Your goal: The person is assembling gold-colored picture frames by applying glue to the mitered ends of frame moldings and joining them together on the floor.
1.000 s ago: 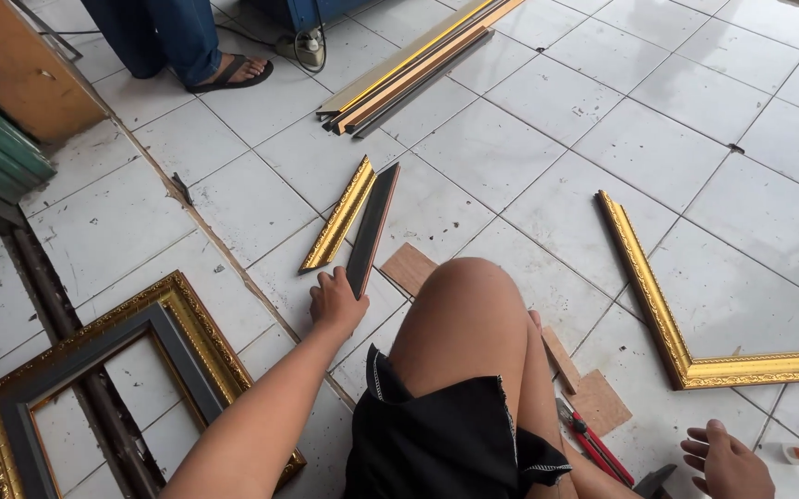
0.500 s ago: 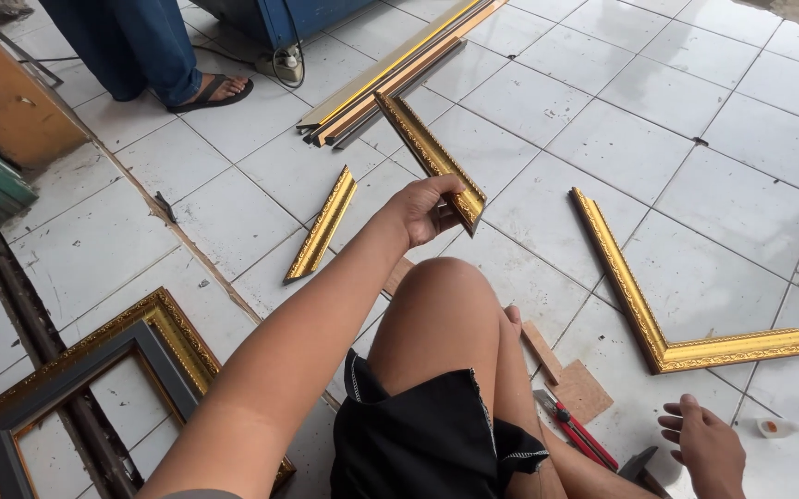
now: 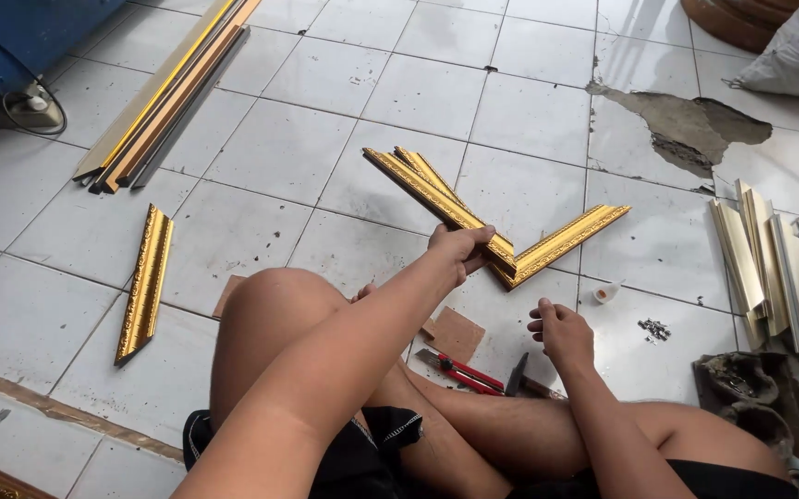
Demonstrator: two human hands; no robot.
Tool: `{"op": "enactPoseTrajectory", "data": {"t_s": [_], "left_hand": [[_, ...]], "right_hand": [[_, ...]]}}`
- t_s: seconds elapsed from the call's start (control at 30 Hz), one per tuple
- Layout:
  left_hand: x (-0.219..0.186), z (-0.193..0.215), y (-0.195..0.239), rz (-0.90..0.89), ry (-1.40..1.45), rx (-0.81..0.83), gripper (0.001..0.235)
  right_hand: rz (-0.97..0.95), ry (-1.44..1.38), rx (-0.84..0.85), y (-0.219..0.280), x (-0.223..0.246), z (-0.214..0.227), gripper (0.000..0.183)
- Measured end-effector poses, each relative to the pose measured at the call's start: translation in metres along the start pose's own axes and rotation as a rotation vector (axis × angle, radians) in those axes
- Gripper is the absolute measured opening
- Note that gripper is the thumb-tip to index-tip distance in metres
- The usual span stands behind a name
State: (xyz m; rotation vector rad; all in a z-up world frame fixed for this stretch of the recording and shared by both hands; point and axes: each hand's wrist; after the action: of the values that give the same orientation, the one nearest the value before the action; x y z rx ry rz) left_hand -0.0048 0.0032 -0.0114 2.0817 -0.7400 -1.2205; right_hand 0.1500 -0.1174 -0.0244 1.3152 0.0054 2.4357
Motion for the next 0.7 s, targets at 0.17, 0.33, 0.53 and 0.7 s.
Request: {"op": "enactPoseTrajectory", "data": {"t_s": [0.17, 0.33, 0.53, 0.7], "left_hand": [[0.06, 0.02, -0.014, 0.054, -0.013, -0.137, 0.099], [0.046, 0.008, -0.007, 0.027, -0.173, -0.113, 0.104], [0.049, 0.018, -0.03, -0.025, -0.682, -0.196, 0.076], [0.049, 0.029, 0.005, -0.476, -1.457, -0.441, 0.039]], "right_hand": [[0.017, -0.088, 0.026, -0.007, 0.0, 0.0, 0.04], [-0.041, -0.24, 0.188, -0.002, 0.028, -0.001, 0.053], [0.021, -0.252, 0.217, -0.019, 0.024, -0.011, 0.055], [0.101, -0.019, 0.182, -0.016, 0.031, -0.011, 0.045]]}}
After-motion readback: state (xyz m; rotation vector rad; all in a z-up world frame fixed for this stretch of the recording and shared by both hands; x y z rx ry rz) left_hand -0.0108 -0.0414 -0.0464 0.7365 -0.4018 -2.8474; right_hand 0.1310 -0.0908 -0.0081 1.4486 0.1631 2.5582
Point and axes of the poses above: each hand's wrist, its own y-axis away from the middle knuckle, its own z-axis out of the back of the hand, x = y × z, and after that the axes turned 13 degrees about z, right-handed
